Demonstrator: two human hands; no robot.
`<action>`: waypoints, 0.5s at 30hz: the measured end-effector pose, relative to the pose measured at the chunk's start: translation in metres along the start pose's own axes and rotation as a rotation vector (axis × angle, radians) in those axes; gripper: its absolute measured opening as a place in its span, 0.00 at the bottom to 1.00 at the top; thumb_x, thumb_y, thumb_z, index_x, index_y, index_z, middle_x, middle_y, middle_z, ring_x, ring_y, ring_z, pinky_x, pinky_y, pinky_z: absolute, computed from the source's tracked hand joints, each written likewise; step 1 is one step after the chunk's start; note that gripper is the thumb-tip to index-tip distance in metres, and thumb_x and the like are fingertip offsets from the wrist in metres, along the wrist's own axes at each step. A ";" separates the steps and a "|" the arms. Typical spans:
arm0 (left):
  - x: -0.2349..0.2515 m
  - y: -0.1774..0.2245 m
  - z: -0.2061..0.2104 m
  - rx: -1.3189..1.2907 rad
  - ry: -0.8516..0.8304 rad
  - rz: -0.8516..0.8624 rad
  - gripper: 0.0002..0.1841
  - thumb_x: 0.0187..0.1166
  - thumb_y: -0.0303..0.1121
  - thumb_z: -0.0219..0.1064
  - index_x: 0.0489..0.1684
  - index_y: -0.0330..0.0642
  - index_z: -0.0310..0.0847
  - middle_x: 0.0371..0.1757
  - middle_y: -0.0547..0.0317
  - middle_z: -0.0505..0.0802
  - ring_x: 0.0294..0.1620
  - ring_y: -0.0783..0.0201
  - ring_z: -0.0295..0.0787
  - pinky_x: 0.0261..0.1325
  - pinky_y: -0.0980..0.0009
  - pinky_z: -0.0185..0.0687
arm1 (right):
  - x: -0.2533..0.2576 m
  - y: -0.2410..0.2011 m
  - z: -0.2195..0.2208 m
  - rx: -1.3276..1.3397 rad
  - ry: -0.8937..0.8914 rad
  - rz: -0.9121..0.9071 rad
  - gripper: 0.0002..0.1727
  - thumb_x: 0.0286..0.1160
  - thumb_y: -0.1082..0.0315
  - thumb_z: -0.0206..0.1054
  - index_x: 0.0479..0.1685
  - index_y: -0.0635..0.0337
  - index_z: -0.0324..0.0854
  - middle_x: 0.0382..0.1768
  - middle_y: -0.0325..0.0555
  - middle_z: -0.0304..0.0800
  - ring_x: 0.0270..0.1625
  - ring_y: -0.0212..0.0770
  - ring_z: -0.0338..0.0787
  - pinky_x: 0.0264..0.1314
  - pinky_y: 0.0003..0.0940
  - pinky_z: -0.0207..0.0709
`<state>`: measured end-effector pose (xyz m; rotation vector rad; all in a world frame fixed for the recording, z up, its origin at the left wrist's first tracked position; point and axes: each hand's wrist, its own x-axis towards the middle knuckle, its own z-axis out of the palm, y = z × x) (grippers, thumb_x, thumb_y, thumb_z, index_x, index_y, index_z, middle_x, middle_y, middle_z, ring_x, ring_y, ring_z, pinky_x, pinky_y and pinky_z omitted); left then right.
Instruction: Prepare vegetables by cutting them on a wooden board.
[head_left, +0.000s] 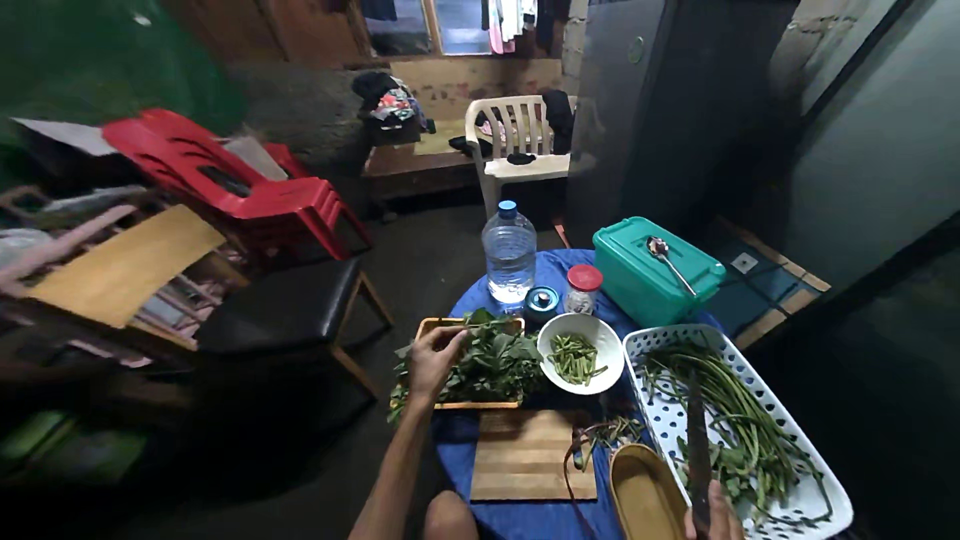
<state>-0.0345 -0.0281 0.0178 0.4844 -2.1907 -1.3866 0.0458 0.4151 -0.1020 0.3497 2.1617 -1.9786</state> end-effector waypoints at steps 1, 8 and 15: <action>-0.015 0.016 0.005 -0.160 -0.056 -0.117 0.07 0.82 0.30 0.70 0.45 0.35 0.89 0.36 0.62 0.94 0.31 0.74 0.88 0.38 0.77 0.86 | -0.001 0.002 0.001 0.026 -0.017 -0.017 0.38 0.93 0.46 0.25 0.80 0.66 0.65 0.18 0.32 0.77 0.16 0.30 0.79 0.21 0.30 0.80; -0.113 0.044 0.079 -0.347 -0.416 -0.365 0.09 0.86 0.30 0.64 0.37 0.37 0.86 0.28 0.64 0.89 0.23 0.74 0.80 0.27 0.79 0.76 | -0.028 -0.018 0.019 0.252 -0.073 -0.081 0.42 0.91 0.40 0.27 0.78 0.64 0.71 0.14 0.30 0.78 0.13 0.28 0.77 0.17 0.27 0.78; -0.181 0.052 0.131 -0.313 -0.599 -0.241 0.07 0.83 0.30 0.65 0.35 0.37 0.86 0.26 0.65 0.87 0.19 0.77 0.76 0.23 0.81 0.73 | -0.043 -0.050 0.033 0.791 -0.326 0.008 0.50 0.81 0.25 0.24 0.86 0.55 0.62 0.11 0.32 0.77 0.10 0.31 0.79 0.15 0.29 0.80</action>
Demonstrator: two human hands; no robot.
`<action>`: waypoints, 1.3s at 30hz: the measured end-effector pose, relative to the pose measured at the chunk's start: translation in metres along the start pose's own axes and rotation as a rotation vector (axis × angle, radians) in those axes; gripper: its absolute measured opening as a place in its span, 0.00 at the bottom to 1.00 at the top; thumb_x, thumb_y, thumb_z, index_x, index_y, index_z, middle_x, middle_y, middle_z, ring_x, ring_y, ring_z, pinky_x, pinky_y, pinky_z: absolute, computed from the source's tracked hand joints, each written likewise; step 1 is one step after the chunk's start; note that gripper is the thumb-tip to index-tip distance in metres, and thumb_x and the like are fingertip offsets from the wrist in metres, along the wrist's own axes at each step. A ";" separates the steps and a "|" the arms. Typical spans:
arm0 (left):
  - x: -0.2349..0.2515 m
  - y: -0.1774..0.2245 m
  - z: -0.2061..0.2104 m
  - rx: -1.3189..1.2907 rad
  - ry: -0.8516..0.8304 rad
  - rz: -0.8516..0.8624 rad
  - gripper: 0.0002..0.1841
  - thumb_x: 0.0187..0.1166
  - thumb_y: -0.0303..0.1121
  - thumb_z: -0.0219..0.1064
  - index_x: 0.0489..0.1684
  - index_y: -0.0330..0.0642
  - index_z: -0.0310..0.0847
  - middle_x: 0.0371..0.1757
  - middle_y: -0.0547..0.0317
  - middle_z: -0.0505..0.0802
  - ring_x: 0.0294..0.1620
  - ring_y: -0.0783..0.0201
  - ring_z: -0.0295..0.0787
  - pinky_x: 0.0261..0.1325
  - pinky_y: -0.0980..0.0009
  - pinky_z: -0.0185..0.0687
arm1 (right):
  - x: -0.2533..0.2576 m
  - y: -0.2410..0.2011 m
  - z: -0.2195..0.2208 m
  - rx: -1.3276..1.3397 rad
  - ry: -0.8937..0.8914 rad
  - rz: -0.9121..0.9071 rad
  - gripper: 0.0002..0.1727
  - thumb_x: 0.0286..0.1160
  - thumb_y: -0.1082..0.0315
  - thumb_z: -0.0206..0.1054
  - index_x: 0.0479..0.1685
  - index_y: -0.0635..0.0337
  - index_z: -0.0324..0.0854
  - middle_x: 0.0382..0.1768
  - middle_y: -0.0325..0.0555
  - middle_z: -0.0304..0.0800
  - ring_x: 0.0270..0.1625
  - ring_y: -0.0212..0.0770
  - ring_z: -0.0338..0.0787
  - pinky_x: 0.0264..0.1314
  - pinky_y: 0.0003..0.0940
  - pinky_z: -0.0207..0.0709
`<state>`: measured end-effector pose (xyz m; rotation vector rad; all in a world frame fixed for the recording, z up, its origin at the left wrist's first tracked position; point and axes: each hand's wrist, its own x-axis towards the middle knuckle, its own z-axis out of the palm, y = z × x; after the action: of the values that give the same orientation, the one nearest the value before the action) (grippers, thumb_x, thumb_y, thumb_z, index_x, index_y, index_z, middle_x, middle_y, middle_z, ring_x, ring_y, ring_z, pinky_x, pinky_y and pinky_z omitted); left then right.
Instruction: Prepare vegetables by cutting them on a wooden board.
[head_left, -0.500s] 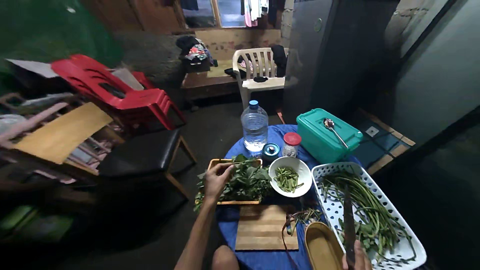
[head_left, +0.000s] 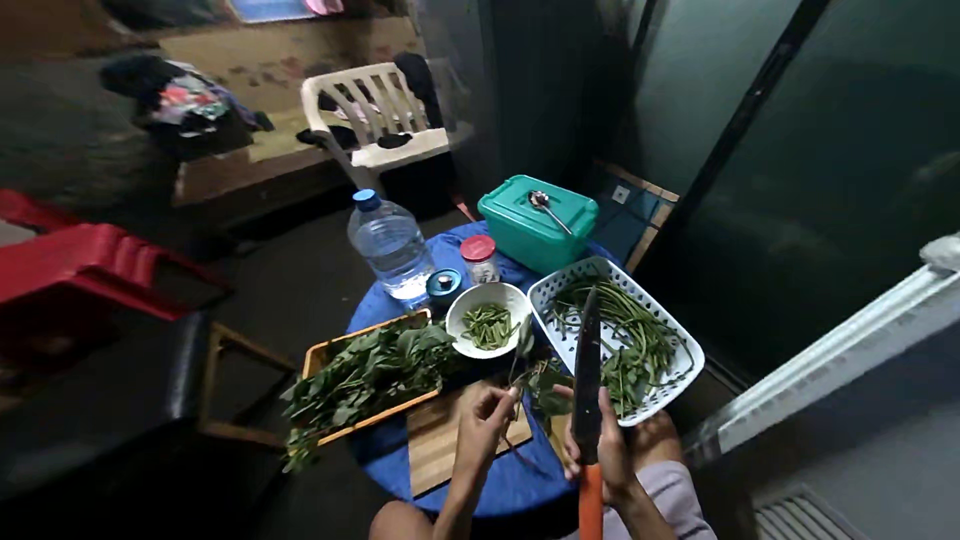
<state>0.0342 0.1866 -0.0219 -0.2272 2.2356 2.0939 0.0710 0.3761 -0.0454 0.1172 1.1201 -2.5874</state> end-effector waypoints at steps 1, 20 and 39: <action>-0.004 -0.002 0.009 0.005 -0.022 0.013 0.07 0.82 0.30 0.66 0.35 0.38 0.86 0.25 0.66 0.87 0.19 0.78 0.76 0.23 0.81 0.72 | 0.002 -0.002 0.002 0.075 -0.036 0.021 0.50 0.80 0.24 0.25 0.87 0.52 0.61 0.11 0.33 0.77 0.10 0.32 0.78 0.15 0.29 0.79; -0.016 -0.018 0.064 -0.046 -0.168 -0.112 0.08 0.83 0.29 0.64 0.32 0.39 0.85 0.21 0.66 0.84 0.15 0.78 0.70 0.20 0.82 0.66 | 0.032 -0.016 -0.027 -0.822 0.434 -0.198 0.37 0.93 0.45 0.33 0.43 0.66 0.82 0.19 0.41 0.75 0.22 0.38 0.78 0.31 0.40 0.80; 0.002 -0.029 0.057 0.528 -0.307 -0.089 0.12 0.79 0.38 0.68 0.33 0.37 0.87 0.27 0.60 0.86 0.30 0.67 0.81 0.41 0.63 0.78 | 0.026 0.001 -0.052 -1.281 0.091 -0.098 0.34 0.93 0.45 0.37 0.58 0.64 0.81 0.26 0.55 0.84 0.33 0.54 0.88 0.42 0.57 0.81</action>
<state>0.0338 0.2417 -0.0544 0.0274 2.4190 1.3183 0.0441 0.4062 -0.0874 -0.1242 2.5590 -1.4694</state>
